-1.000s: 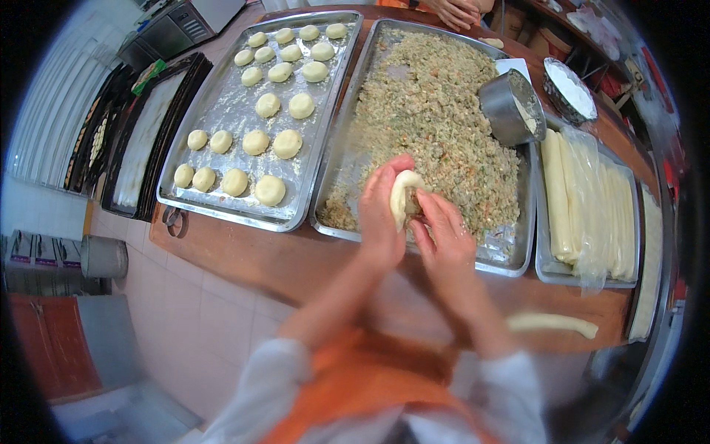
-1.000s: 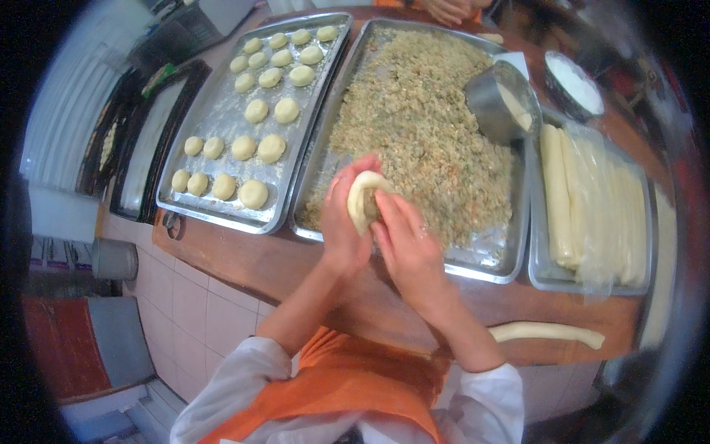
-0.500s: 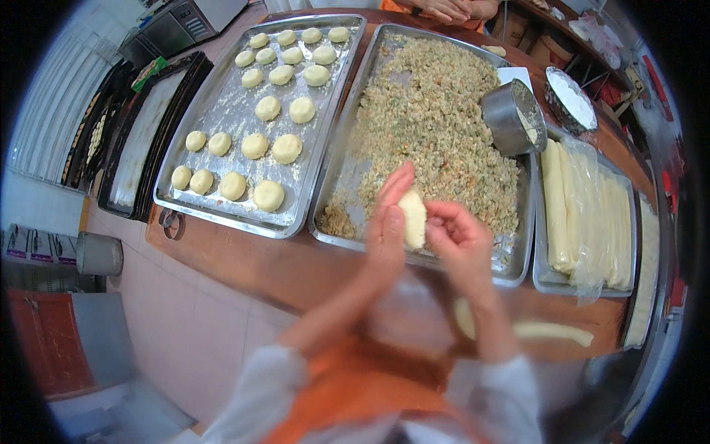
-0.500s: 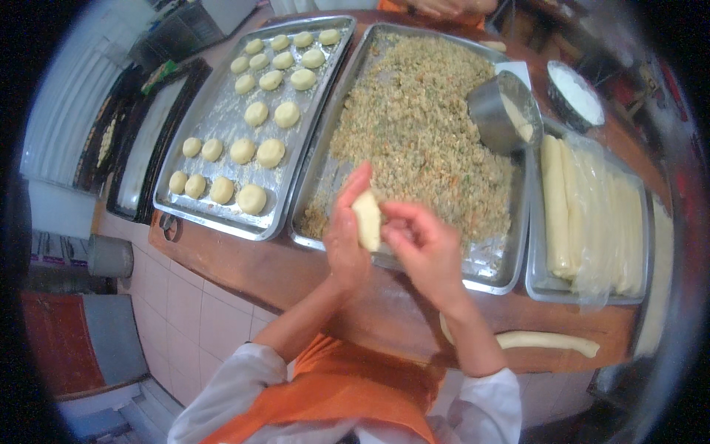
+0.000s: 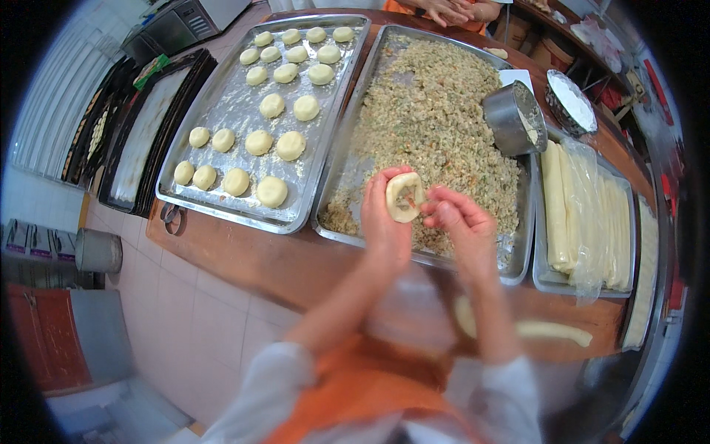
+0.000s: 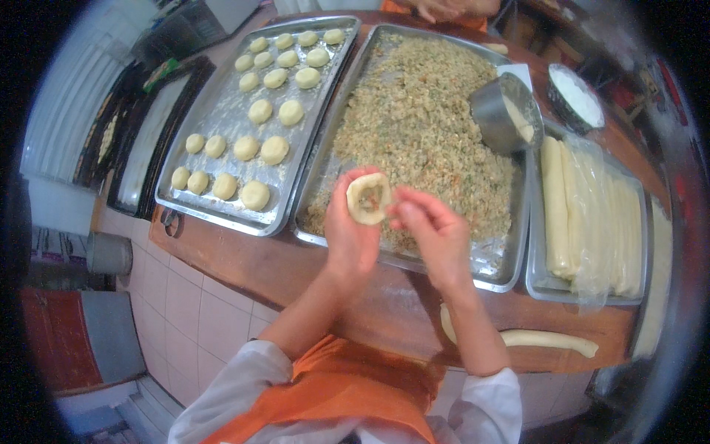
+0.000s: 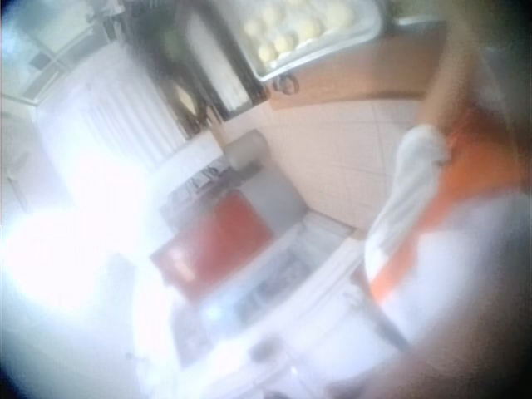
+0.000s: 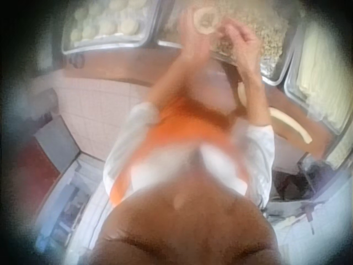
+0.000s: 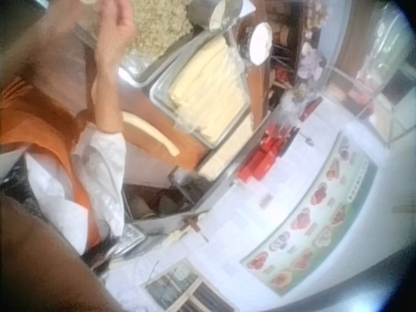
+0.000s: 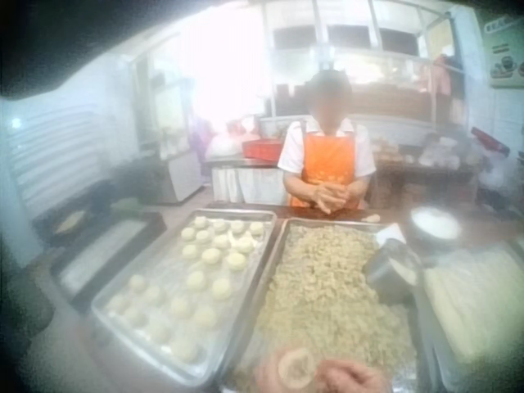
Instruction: The person forms small buns by hand, filling them with a mixture from a tray and placing them onto a baking sheet.
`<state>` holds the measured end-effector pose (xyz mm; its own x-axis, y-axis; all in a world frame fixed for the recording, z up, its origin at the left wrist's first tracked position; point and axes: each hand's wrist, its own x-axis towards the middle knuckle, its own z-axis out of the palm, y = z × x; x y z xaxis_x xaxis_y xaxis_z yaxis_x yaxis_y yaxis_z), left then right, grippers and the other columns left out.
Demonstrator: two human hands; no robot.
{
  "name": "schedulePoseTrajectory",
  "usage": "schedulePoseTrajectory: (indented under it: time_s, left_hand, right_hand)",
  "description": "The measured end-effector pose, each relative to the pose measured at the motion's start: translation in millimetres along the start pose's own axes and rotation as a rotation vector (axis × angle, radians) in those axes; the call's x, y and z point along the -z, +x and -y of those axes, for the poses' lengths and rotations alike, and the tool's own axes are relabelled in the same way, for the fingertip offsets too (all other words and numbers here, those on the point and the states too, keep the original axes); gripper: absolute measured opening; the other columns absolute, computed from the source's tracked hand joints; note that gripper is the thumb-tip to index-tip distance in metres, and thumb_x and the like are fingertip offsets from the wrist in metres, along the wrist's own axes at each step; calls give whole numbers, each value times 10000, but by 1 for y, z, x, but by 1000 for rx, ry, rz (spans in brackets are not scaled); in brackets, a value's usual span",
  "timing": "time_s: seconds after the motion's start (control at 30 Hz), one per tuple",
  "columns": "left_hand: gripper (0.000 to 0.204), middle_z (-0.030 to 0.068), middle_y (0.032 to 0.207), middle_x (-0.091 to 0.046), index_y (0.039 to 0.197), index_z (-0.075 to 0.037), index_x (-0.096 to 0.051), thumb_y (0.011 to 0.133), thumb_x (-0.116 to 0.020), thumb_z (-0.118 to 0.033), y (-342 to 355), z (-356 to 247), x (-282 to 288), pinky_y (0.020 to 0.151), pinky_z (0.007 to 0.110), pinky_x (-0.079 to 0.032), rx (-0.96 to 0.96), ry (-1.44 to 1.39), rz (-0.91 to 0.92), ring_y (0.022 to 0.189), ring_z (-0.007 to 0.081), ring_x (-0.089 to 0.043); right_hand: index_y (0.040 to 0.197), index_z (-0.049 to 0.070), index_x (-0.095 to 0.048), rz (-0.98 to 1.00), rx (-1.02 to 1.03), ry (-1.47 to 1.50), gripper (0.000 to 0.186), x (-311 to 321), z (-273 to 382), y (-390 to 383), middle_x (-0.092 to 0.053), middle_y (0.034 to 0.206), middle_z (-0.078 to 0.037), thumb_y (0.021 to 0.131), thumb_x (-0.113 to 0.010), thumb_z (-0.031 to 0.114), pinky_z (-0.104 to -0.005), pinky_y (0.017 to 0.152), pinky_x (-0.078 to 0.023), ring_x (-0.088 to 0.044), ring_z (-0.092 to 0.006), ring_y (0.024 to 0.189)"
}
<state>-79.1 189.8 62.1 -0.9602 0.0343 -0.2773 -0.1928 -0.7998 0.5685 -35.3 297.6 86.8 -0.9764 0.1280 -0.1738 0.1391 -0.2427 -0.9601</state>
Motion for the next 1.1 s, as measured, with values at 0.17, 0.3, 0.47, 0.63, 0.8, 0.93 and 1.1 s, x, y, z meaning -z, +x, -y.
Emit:
schedulePoseTrajectory:
  time_s: [0.17,0.3,0.47,0.63,0.8,0.93,1.1]
  left_hand:
    - [269,73,1004,-551,1024,-68,-496,908,-382,-282,-9,-4,3,838,338,-419,369,-118,78,950,185,-525]
    - [240,27,968,-554,981,-99,-535,889,-399,-275,-9,3,10,823,319,-423,413,-20,203,930,159,-528]
    - [221,20,949,-552,933,-103,-551,881,-409,-265,-12,5,19,821,305,-422,461,-70,265,921,150,-527]
    - [216,17,939,-551,936,-103,-547,885,-412,-263,-14,-3,17,822,300,-423,489,-46,251,914,144,-527]
    - [254,28,956,-554,974,-103,-536,897,-381,-288,-19,-6,12,826,301,-427,458,22,258,912,151,-532]
    - [342,50,1018,-560,1063,-93,-503,913,-326,-345,-24,-26,11,842,314,-440,579,110,286,963,170,-540]
    - [427,65,1074,-540,1153,-85,-444,927,-277,-407,-31,-30,2,861,347,-448,698,177,280,1005,193,-535]
  right_hand:
    - [1259,58,-387,-39,142,-265,530,3,-15,15,-476,1175,-116,791,-613,160,-288,882,-406,-481,-170,1037]
    - [1234,46,-388,154,-39,69,502,-6,-19,16,-506,1055,-70,789,-610,118,-267,862,-413,-493,-145,986]
    - [1236,36,-375,170,-45,154,505,-9,-22,12,-517,1044,-67,786,-604,67,-255,837,-429,-507,-137,960]
    - [1246,30,-356,118,68,-156,581,-8,-24,6,-506,1075,-88,743,-640,93,-282,848,-423,-503,-161,982]
    - [1277,26,-321,146,63,-157,706,-7,-22,3,-477,1133,-118,686,-691,142,-310,881,-402,-483,-193,1034]
    - [1285,24,-309,317,158,-300,793,9,-9,-9,-440,1214,-154,632,-741,152,-324,932,-371,-416,-231,1150]
    - [1271,18,-332,287,495,-732,806,18,-15,-19,-326,1330,-186,604,-764,149,-364,996,-308,-326,-294,1238]
